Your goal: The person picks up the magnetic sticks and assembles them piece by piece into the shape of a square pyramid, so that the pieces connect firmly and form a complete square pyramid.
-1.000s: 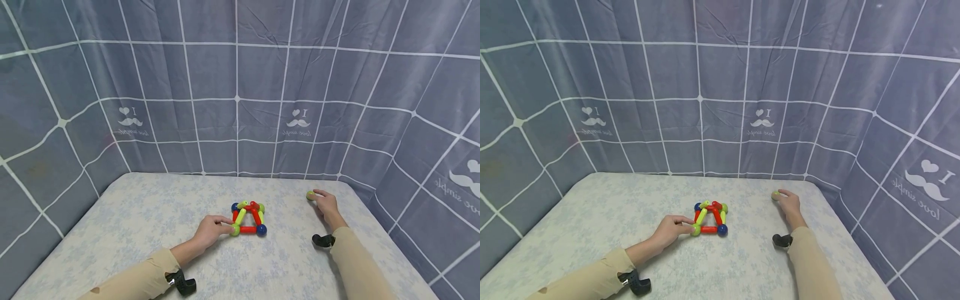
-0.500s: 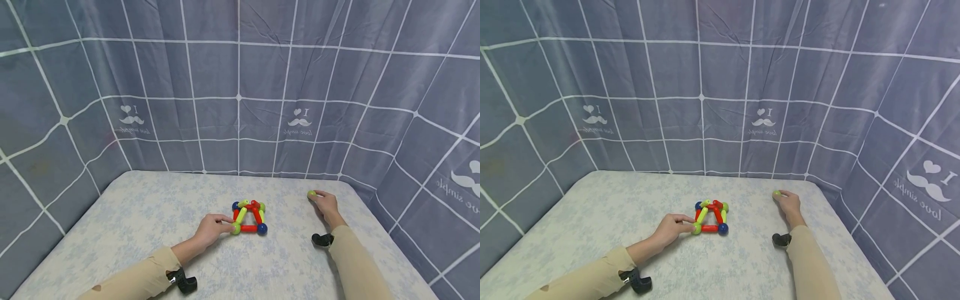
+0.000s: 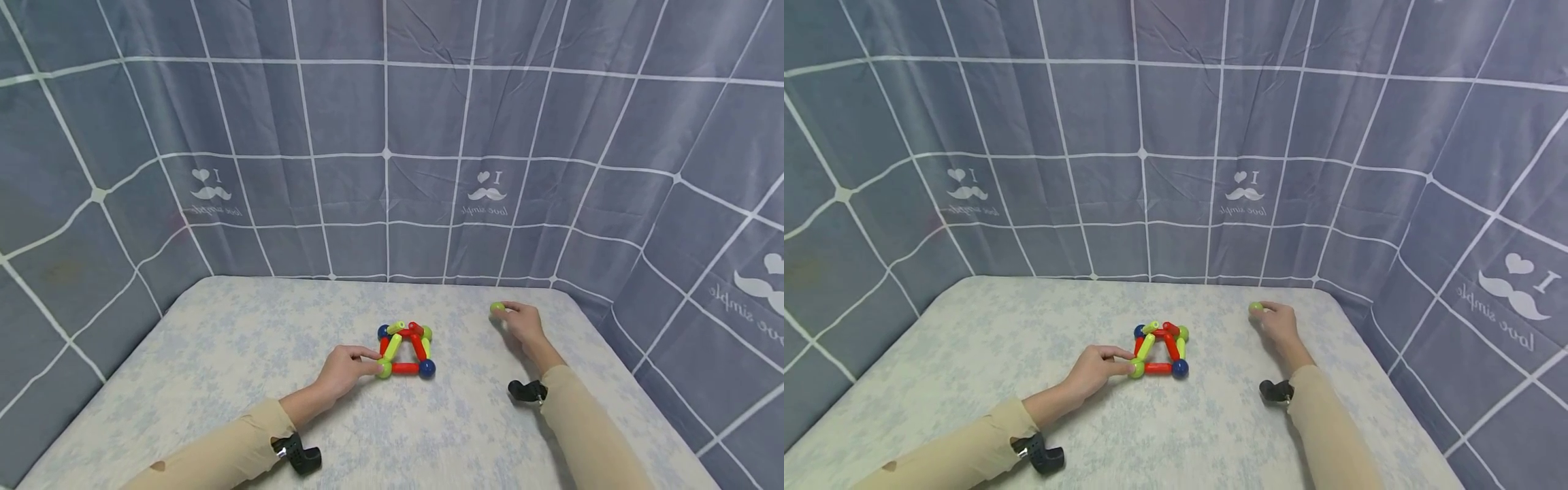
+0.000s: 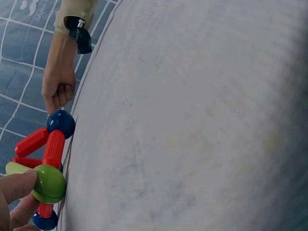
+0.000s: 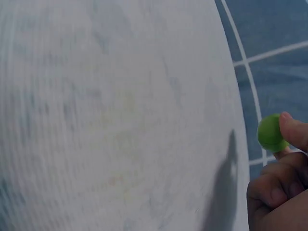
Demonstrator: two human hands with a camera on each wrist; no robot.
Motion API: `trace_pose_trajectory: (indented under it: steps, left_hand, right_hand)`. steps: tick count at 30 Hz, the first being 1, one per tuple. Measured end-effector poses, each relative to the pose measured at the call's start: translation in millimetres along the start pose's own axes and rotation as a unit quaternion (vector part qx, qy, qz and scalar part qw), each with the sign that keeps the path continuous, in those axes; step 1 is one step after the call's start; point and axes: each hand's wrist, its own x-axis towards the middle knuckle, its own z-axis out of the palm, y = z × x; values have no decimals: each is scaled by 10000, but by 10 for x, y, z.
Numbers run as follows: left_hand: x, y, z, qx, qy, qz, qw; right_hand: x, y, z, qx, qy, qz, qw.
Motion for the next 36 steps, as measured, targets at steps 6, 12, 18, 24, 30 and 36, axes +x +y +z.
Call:
trace_pose_trajectory:
  steps: [6,12,18,24,30,36]
  left_hand:
    - [-4,25,-7,-13,18,-7,10000]
    - [-14,27,-11,-36,32,-43,10000]
    - [-6,20,-8,-16,35,-59,10000]
    - [6,7,-11,-6,14,-31,10000]
    - [-3,9,-11,9,0,-22,10000]
    - [-11,28,-11,3,6,-9,10000]
  right_hand:
    - [-71,-204,78,219,-438,-240,9985]
    - [-221,-417,217,278,-743,-408,9960]
    - [-385,-649,373,354,-1019,-511,9928]
    - [-559,-845,555,355,-1314,-737,9879]
    - [-701,-971,733,253,-1509,-1079,9823]
    - [-798,-1030,879,269,-1709,-1153,9782]
